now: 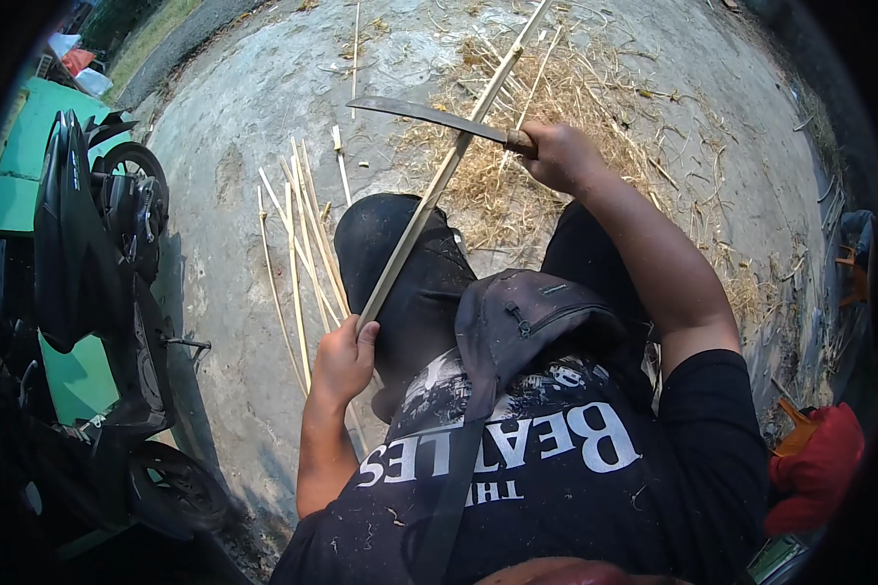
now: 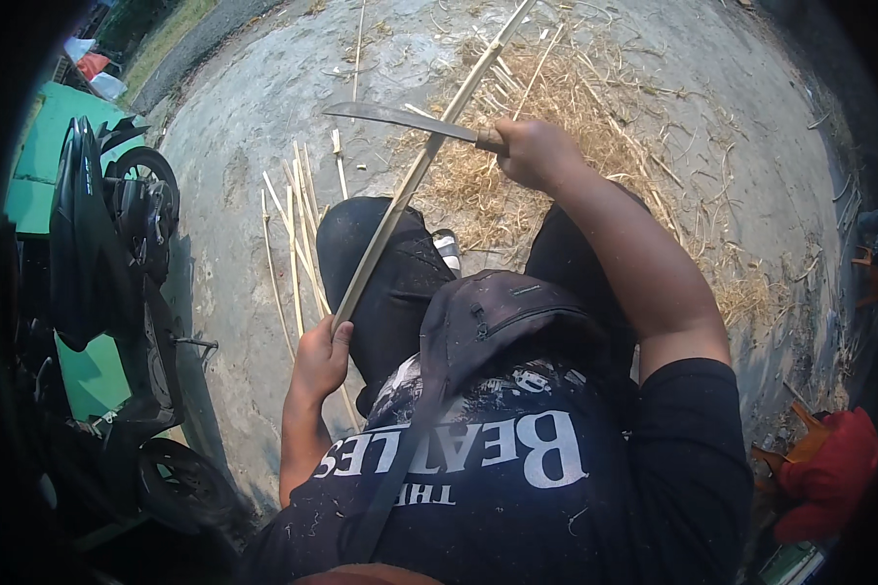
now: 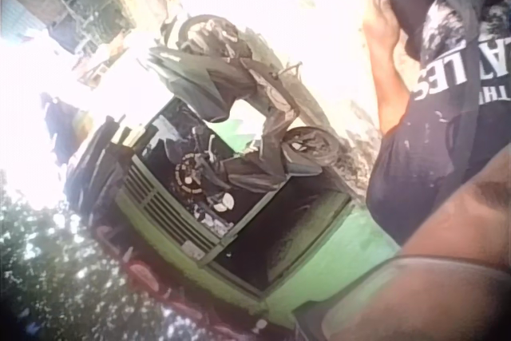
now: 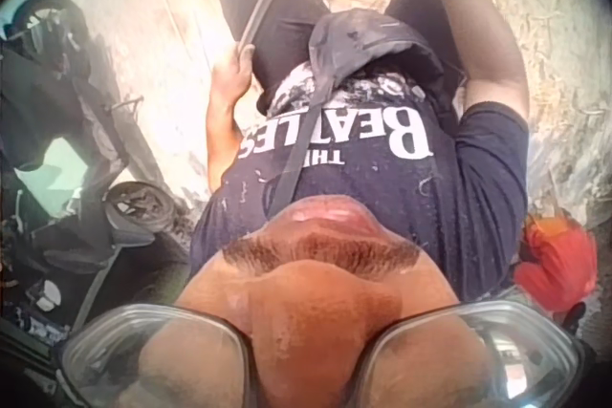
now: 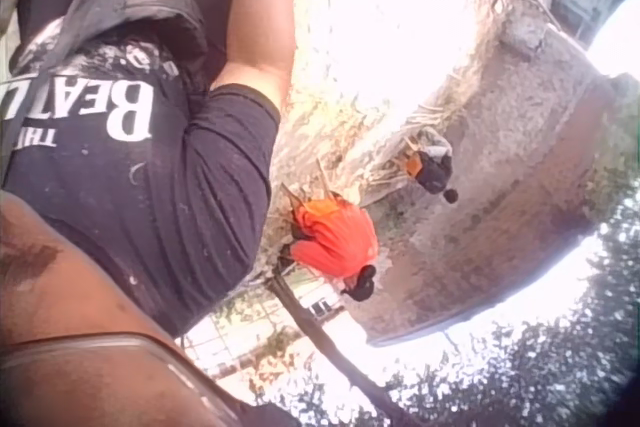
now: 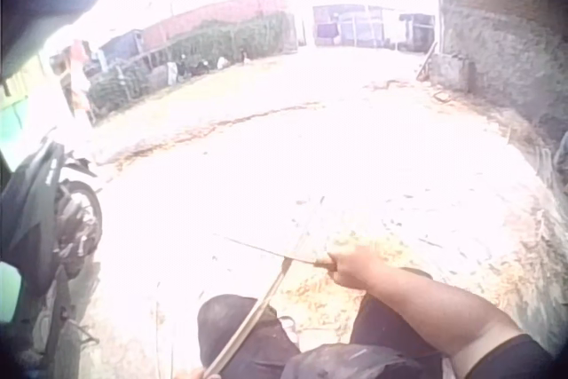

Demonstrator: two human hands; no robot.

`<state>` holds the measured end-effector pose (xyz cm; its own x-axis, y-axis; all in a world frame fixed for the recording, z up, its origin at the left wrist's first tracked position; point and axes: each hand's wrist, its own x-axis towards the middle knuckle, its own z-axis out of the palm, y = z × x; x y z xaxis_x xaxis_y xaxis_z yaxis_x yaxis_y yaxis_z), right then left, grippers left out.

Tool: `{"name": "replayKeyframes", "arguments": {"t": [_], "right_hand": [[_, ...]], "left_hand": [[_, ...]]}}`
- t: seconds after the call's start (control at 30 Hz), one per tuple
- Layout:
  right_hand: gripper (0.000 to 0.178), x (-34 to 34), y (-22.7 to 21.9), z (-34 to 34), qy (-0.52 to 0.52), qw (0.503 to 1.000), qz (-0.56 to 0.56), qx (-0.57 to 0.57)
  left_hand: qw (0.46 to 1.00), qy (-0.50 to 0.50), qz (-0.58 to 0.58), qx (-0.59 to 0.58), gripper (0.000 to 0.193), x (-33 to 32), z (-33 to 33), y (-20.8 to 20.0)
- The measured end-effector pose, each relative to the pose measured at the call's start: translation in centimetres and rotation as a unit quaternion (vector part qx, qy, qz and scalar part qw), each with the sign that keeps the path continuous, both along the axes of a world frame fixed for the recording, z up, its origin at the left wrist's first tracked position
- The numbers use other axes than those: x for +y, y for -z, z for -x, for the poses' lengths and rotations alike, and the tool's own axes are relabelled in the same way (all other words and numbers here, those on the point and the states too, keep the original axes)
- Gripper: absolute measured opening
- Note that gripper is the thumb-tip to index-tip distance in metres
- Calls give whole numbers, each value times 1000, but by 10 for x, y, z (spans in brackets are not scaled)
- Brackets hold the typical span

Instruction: The person scrapes bamboo strips along their length with a knife while holding them by hand.

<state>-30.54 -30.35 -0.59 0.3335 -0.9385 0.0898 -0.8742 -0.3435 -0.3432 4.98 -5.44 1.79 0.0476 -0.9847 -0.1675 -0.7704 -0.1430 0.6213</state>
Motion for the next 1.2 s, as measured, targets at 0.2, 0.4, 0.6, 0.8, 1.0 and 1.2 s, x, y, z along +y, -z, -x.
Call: {"name": "replayKeyframes", "arguments": {"t": [0.2,0.4,0.6,0.8,1.0,1.2], "right_hand": [[13,11,-8,-19,-113,993,10,18],[13,7,-5,-31,-108,994,5,10],[11,16,-14,-27,-126,988,84,8],[10,36,-30,-41,-138,987,76,40],[11,22,-16,-44,-147,985,77,42],[15,50,-26,-63,-213,970,108,52]], "left_hand": [[999,16,18,21,35,-2,4,15],[1000,-6,9,23,34,2,6,14],[999,-4,54,2,32,4,6,17],[1000,-11,17,-17,36,1,13,8],[1000,-1,23,-9,32,-4,11,10],[999,-1,36,5,32,1,9,10]]}}
